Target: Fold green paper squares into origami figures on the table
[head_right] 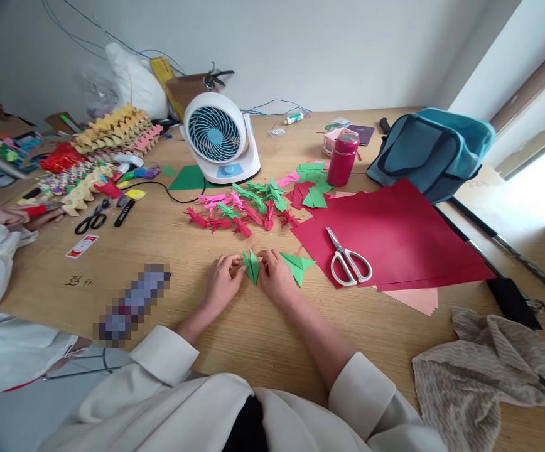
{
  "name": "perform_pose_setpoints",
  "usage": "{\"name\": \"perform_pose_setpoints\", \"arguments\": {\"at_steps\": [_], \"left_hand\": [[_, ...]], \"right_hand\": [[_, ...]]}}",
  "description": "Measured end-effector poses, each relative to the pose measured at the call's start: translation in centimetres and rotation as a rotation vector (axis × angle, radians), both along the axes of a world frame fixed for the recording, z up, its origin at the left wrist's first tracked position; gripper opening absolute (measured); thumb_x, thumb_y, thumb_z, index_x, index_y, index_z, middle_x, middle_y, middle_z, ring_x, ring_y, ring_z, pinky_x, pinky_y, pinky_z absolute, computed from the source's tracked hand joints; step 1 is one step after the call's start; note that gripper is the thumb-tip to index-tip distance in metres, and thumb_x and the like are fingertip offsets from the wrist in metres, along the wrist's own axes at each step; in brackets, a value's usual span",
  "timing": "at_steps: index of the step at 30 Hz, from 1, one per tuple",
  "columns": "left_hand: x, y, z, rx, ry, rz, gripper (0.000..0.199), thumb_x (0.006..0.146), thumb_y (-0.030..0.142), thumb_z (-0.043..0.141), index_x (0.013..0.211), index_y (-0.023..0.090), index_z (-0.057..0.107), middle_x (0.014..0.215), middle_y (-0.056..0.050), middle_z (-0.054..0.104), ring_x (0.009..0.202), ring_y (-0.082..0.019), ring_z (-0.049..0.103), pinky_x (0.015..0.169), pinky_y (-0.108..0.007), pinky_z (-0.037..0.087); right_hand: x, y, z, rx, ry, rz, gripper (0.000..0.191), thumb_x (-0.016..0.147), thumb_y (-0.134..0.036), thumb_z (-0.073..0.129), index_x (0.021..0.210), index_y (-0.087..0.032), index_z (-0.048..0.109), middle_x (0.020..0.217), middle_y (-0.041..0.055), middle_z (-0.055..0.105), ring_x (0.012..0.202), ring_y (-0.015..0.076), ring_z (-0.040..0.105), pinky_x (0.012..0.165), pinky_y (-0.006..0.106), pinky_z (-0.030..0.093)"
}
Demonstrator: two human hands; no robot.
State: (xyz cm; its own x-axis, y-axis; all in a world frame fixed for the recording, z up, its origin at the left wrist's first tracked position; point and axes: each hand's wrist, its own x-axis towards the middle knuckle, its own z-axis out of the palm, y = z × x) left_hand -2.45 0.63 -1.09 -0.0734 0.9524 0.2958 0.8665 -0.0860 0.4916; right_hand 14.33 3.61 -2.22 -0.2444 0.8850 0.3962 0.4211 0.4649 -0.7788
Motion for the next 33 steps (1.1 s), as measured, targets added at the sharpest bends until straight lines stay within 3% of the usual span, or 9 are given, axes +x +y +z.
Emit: {"name": "perform_pose_setpoints", "arguments": {"at_steps": [7, 10, 14, 17, 20, 24, 27, 33], "left_hand": [[0.1, 0.9, 0.5, -0.066, -0.042, -0.043, 0.004, 0.087, 0.023, 0.063, 0.084, 0.02, 0.063, 0.094, -0.005, 0.066, 0.094, -0.024, 0.06, 0.088, -0.04, 0.046], [-0.5, 1.2, 0.7, -0.023, -0.204, -0.194, 0.004, 0.089, 0.018, 0.058, 0.085, 0.02, 0.059, 0.1, -0.005, 0.065, 0.101, -0.021, 0.06, 0.093, -0.037, 0.047], [-0.8, 1.6, 1.1, -0.117, -0.351, -0.419, 0.007, 0.088, 0.014, 0.056, 0.091, 0.02, 0.058, 0.093, -0.002, 0.067, 0.09, -0.017, 0.063, 0.085, -0.03, 0.049], [-0.5, 1.5, 1.3, -0.191, -0.465, -0.409, 0.004, 0.088, 0.016, 0.056, 0.089, 0.02, 0.058, 0.085, 0.0, 0.067, 0.081, -0.014, 0.064, 0.078, -0.026, 0.05], [0.1, 1.2, 1.4, -0.229, -0.633, -0.377, 0.001, 0.087, 0.019, 0.059, 0.087, 0.019, 0.058, 0.082, 0.0, 0.066, 0.077, -0.013, 0.063, 0.074, -0.024, 0.05], [0.5, 0.9, 1.1, -0.3, -0.864, -0.36, 0.021, 0.085, 0.021, 0.063, 0.105, 0.019, 0.057, 0.091, -0.003, 0.069, 0.084, -0.014, 0.067, 0.075, -0.023, 0.052], [0.5, 0.9, 1.0, -0.33, -0.892, -0.342, 0.026, 0.083, 0.021, 0.066, 0.108, 0.019, 0.059, 0.087, -0.001, 0.069, 0.079, -0.014, 0.066, 0.071, -0.022, 0.052], [0.5, 0.9, 1.2, -0.299, -0.786, -0.346, 0.009, 0.082, 0.019, 0.067, 0.091, 0.018, 0.065, 0.085, 0.0, 0.069, 0.074, -0.012, 0.062, 0.07, -0.022, 0.048]], "right_hand": [[0.2, -0.2, 0.6, -0.038, 0.01, -0.035, 0.023, 0.087, -0.014, 0.047, 0.105, -0.019, 0.06, 0.087, 0.0055, 0.06, 0.073, 0.0173, 0.057, 0.068, 0.03, 0.048], [0.4, -0.3, 1.1, -0.118, 0.048, -0.051, 0.02, 0.087, -0.019, 0.05, 0.105, -0.018, 0.06, 0.092, 0.0057, 0.06, 0.065, 0.0143, 0.054, 0.06, 0.029, 0.046], [0.6, -0.6, 1.4, -0.334, 0.165, 0.027, 0.021, 0.087, -0.025, 0.055, 0.108, -0.021, 0.057, 0.068, -0.0038, 0.053, 0.057, 0.0135, 0.048, 0.054, 0.026, 0.041], [0.7, -0.9, 1.0, -0.416, 0.331, 0.07, 0.012, 0.088, -0.03, 0.06, 0.097, -0.023, 0.056, 0.075, -0.0023, 0.056, 0.063, 0.013, 0.052, 0.059, 0.026, 0.043], [0.7, -1.1, 0.7, -0.458, 0.474, 0.064, 0.014, 0.087, -0.033, 0.065, 0.093, -0.025, 0.056, 0.083, -0.0003, 0.059, 0.071, 0.014, 0.056, 0.066, 0.028, 0.047], [0.7, -1.3, 0.5, -0.486, 0.559, 0.085, 0.019, 0.086, -0.032, 0.069, 0.099, -0.027, 0.056, 0.091, 0.0005, 0.061, 0.08, 0.0151, 0.06, 0.074, 0.029, 0.05], [0.8, -1.5, 0.6, -0.486, 0.551, 0.107, 0.021, 0.088, -0.03, 0.069, 0.104, -0.029, 0.056, 0.092, 0.0003, 0.061, 0.082, 0.0151, 0.06, 0.075, 0.029, 0.051], [0.9, -1.9, 0.8, -0.443, 0.509, 0.133, 0.018, 0.09, -0.027, 0.066, 0.105, -0.029, 0.055, 0.093, 0.0, 0.057, 0.081, 0.0145, 0.056, 0.075, 0.029, 0.049]]}}
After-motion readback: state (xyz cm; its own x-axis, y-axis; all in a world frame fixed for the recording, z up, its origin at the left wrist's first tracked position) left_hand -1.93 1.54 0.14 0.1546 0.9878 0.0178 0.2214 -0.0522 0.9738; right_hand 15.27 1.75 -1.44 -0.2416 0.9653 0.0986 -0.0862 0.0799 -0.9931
